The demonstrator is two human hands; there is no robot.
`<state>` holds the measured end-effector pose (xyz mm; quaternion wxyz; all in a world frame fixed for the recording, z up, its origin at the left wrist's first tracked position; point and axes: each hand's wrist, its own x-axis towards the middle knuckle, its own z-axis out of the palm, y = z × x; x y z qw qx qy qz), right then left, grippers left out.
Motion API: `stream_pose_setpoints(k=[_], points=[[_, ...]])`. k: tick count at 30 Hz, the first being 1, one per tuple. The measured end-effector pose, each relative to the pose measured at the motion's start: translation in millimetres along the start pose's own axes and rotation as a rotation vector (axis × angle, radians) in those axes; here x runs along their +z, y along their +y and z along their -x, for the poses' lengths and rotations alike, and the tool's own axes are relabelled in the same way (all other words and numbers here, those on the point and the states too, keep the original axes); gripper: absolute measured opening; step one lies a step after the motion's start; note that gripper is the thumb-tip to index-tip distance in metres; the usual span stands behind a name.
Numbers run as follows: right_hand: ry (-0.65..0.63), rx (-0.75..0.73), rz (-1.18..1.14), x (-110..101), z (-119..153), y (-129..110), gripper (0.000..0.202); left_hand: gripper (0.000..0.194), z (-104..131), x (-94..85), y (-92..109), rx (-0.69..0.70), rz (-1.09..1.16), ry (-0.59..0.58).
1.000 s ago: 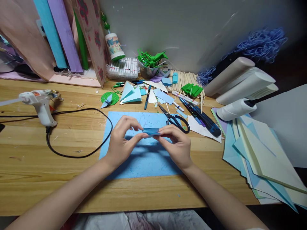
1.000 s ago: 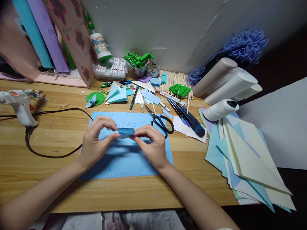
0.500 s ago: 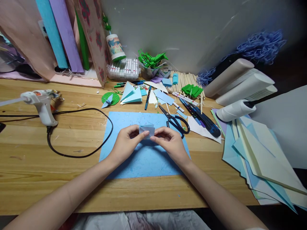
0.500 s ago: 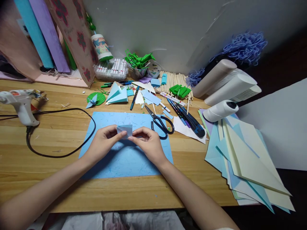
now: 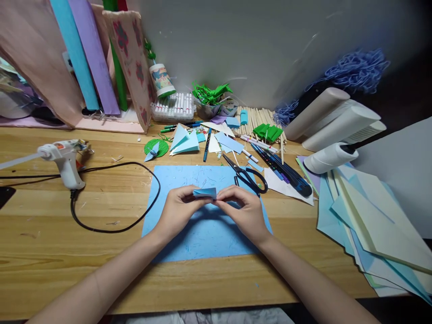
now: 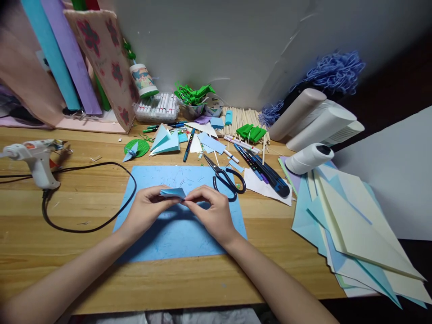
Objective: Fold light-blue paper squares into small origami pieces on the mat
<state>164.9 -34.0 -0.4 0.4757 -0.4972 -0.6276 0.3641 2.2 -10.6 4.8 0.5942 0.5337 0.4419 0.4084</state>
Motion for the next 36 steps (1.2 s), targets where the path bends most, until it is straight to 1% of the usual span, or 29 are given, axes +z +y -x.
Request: stream_pose_setpoints(k=[2,5,8,10,12,14,16,20,22,26,28,31,34,36], points=[[0.036,-0.093,0.02,-1.1,0.3,-2.2,0.002,0.006,0.2,-0.5,1.6,0.023,0.001,-0.005],[0.095,-0.203,0.066,-2.8,1.3,-3.6,0.003,0.005,0.3,-1.7,3.2,0.098,-0.04,-0.036],[0.13,-0.248,0.096,-4.5,2.8,-2.3,0.008,0.003,0.1,-2.8,3.9,0.168,-0.083,-0.044],[0.124,-0.271,0.1,-5.2,3.3,-1.5,0.01,0.001,0.0,-3.2,4.6,0.198,-0.12,-0.036],[0.103,-0.261,0.098,-5.5,2.8,-1.8,0.011,0.002,0.3,-3.3,5.6,0.227,-0.165,-0.04],[0.07,-0.196,0.076,-5.1,1.4,-2.8,0.011,0.004,1.0,-3.2,6.7,0.244,-0.217,-0.048],[0.014,-0.1,0.035,-4.2,-0.4,-3.7,0.013,0.008,1.9,-3.3,7.2,0.222,-0.277,-0.032],[-0.14,0.1,-0.036,-1.8,-3.4,-2.9,0.007,0.02,3.0,-3.0,6.0,0.065,-0.383,0.024],[-0.205,0.183,-0.067,-0.9,-4.4,-1.9,0.011,0.026,2.8,-2.4,4.3,0.01,-0.391,0.008],[-0.294,0.303,-0.182,0.1,-5.8,-1.6,0.02,0.039,0.1,-0.4,-1.0,-0.041,-0.338,0.009],[-0.319,0.358,-0.273,0.7,-6.3,-1.6,0.021,0.043,-1.9,-0.1,-3.1,-0.079,-0.306,0.009],[-0.334,0.421,-0.385,2.0,-6.8,-0.6,0.022,0.044,-5.0,-1.8,-3.1,-0.143,-0.217,-0.031],[-0.316,0.444,-0.444,3.5,-6.9,1.1,0.023,0.037,-6.9,-5.4,-0.7,-0.201,-0.106,-0.072],[-0.3,0.436,-0.46,4.0,-6.9,2.2,0.022,0.033,-7.4,-7.5,0.5,-0.23,-0.075,-0.094]])
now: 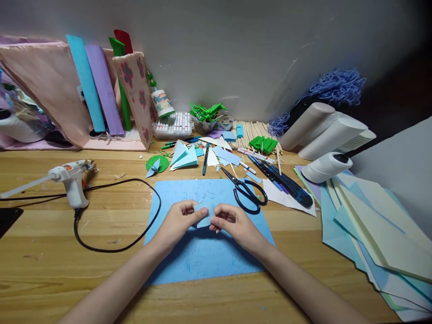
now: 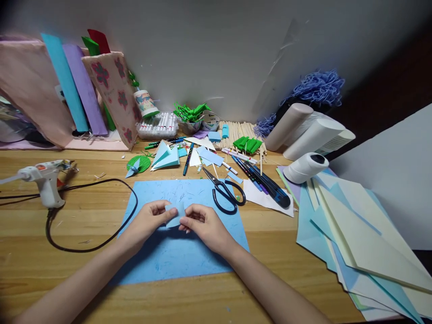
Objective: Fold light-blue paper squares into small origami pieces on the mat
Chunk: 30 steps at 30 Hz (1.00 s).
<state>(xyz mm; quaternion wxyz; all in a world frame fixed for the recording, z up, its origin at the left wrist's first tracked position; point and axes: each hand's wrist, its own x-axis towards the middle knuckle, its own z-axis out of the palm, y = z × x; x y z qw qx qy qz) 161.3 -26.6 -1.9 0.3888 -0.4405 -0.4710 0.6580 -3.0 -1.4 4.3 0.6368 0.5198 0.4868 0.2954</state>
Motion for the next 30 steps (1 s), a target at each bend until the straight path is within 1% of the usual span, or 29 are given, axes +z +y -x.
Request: stream_pose_setpoints(k=[5,7,9,11,12,16,17,20,21,23,25,27,30], points=[[-0.001,-0.032,-0.002,-1.0,-0.5,1.0,0.02,0.03,1.4,-0.8,1.3,0.003,0.079,-0.055],[-0.004,-0.027,-0.029,-1.3,-0.6,1.5,0.02,0.034,2.2,0.4,1.9,0.008,0.14,-0.115],[-0.033,-0.021,-0.057,-1.8,-0.9,2.4,0.02,0.039,2.6,1.5,1.7,-0.006,0.222,-0.188],[-0.069,-0.022,-0.073,-2.4,-1.4,3.4,0.018,0.042,2.2,1.5,0.4,-0.034,0.29,-0.231],[-0.078,-0.023,-0.077,-2.6,-1.5,3.8,0.018,0.042,1.8,0.9,-0.6,-0.049,0.311,-0.227],[-0.066,-0.028,-0.065,-2.7,-1.1,4.1,0.017,0.036,-0.5,-3.5,-3.6,-0.082,0.375,-0.12],[-0.066,-0.025,-0.059,-2.4,-0.8,4.0,0.017,0.035,-0.8,-4.4,-3.7,-0.087,0.402,-0.11],[-0.076,-0.013,-0.049,-0.9,-0.7,3.8,0.017,0.036,-0.8,-5.0,-2.5,-0.094,0.45,-0.159],[-0.072,-0.013,-0.044,-0.4,-0.9,3.7,0.017,0.038,-0.5,-4.5,-2.1,-0.088,0.43,-0.166],[-0.028,-0.025,-0.022,0.4,-1.6,3.4,0.017,0.041,0.3,-2.5,-1.6,-0.039,0.324,-0.126],[0.035,-0.045,0.001,0.6,-2.2,2.9,0.017,0.038,1.0,0.2,-1.7,0.041,0.207,-0.087],[0.069,-0.052,0.03,0.4,-2.3,2.5,0.018,0.033,1.6,2.7,-2.1,0.096,0.144,-0.072],[0.112,-0.073,0.129,-0.6,-1.2,3.0,0.019,0.027,1.7,4.8,-3.1,0.076,0.115,-0.014]])
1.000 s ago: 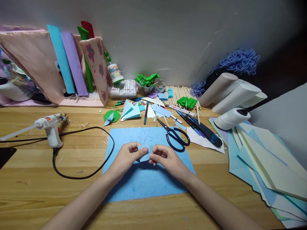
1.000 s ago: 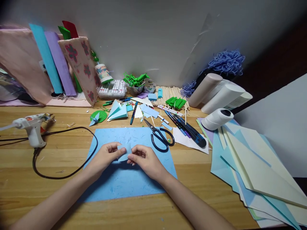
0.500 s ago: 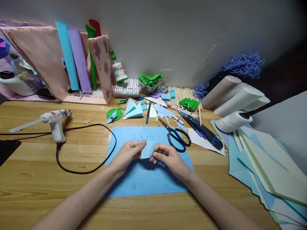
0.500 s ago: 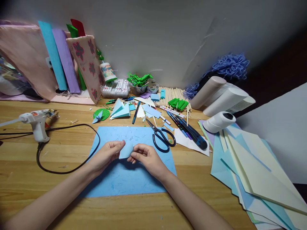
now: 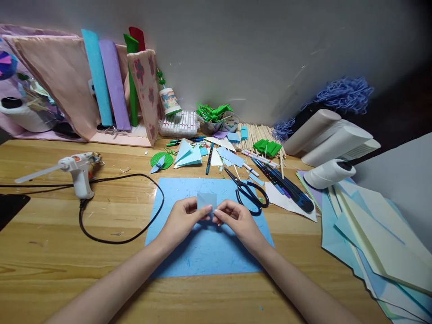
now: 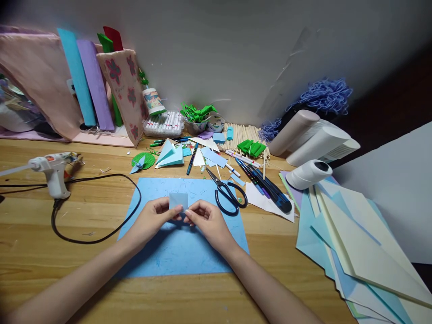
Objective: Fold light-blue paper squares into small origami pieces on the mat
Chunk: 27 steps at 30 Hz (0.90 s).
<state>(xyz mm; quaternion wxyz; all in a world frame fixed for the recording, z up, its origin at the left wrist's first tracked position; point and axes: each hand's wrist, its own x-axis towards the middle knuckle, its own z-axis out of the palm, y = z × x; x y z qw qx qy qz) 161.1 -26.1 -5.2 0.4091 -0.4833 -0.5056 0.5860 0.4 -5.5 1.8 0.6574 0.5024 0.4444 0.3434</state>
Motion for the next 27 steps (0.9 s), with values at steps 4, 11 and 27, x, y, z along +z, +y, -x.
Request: stream_pose_setpoints(k=[4,11,27], points=[[0.177,-0.166,0.2,-1.7,2.4,1.6,0.012,0.023,-0.6,1.2,-2.6,-0.039,-0.008,-0.006],[0.168,-0.428,0.501,-2.9,6.4,-0.2,0.022,0.029,1.6,6.5,-9.9,-0.124,0.085,-0.129],[0.196,-0.594,0.591,-5.3,4.8,-0.6,0.015,0.039,2.1,4.5,-3.5,-0.25,0.202,-0.303]])
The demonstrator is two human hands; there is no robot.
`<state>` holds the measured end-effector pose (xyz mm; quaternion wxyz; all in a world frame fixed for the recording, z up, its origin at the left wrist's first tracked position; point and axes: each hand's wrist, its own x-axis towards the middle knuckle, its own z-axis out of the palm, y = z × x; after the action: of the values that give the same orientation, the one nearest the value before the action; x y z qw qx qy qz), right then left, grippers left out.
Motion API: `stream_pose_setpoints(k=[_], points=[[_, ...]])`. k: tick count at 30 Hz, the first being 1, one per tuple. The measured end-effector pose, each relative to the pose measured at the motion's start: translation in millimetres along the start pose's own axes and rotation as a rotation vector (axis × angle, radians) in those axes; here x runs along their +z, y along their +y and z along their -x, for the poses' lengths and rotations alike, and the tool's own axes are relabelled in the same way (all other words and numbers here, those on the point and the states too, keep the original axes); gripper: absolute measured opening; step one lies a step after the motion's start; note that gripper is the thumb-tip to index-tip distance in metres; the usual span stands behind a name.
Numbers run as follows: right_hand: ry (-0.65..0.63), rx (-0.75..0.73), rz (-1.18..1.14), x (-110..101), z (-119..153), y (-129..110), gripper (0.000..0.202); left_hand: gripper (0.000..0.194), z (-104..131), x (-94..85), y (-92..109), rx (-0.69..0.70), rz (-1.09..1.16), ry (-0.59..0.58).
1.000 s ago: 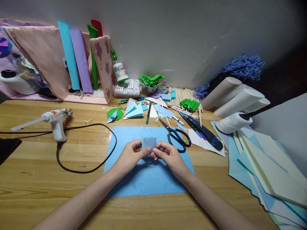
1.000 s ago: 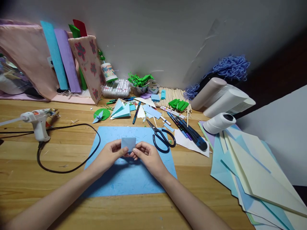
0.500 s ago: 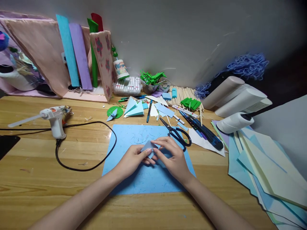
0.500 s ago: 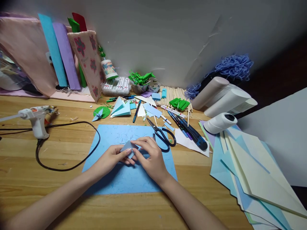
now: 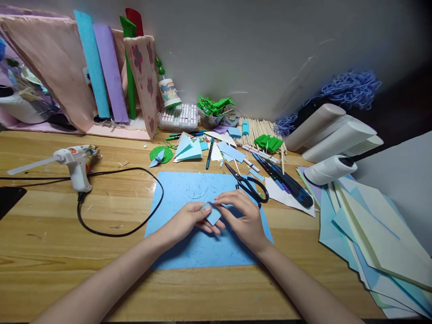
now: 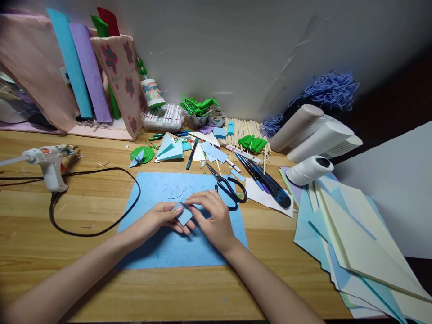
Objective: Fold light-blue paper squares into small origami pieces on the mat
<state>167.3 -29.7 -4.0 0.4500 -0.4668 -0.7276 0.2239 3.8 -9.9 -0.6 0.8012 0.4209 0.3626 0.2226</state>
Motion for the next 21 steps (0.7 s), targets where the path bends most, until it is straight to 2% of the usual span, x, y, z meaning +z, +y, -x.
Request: stream_pose_setpoints(k=[6,11,16,21], points=[[-0.078,-0.161,0.111,-4.4,0.7,6.7,0.019,0.032,3.3,-1.5,4.1,-0.019,0.084,0.017],[-0.133,-0.288,0.197,-8.3,1.1,10.1,0.022,0.03,4.4,-2.8,7.2,-0.017,0.058,-0.004],[-0.172,-0.333,0.219,-11.8,-1.0,9.7,0.021,0.029,3.3,-4.3,6.9,0.0,0.043,-0.052],[-0.19,-0.337,0.189,-14.7,-1.4,9.2,0.022,0.028,5.5,-1.5,7.0,0.07,-0.049,-0.026]])
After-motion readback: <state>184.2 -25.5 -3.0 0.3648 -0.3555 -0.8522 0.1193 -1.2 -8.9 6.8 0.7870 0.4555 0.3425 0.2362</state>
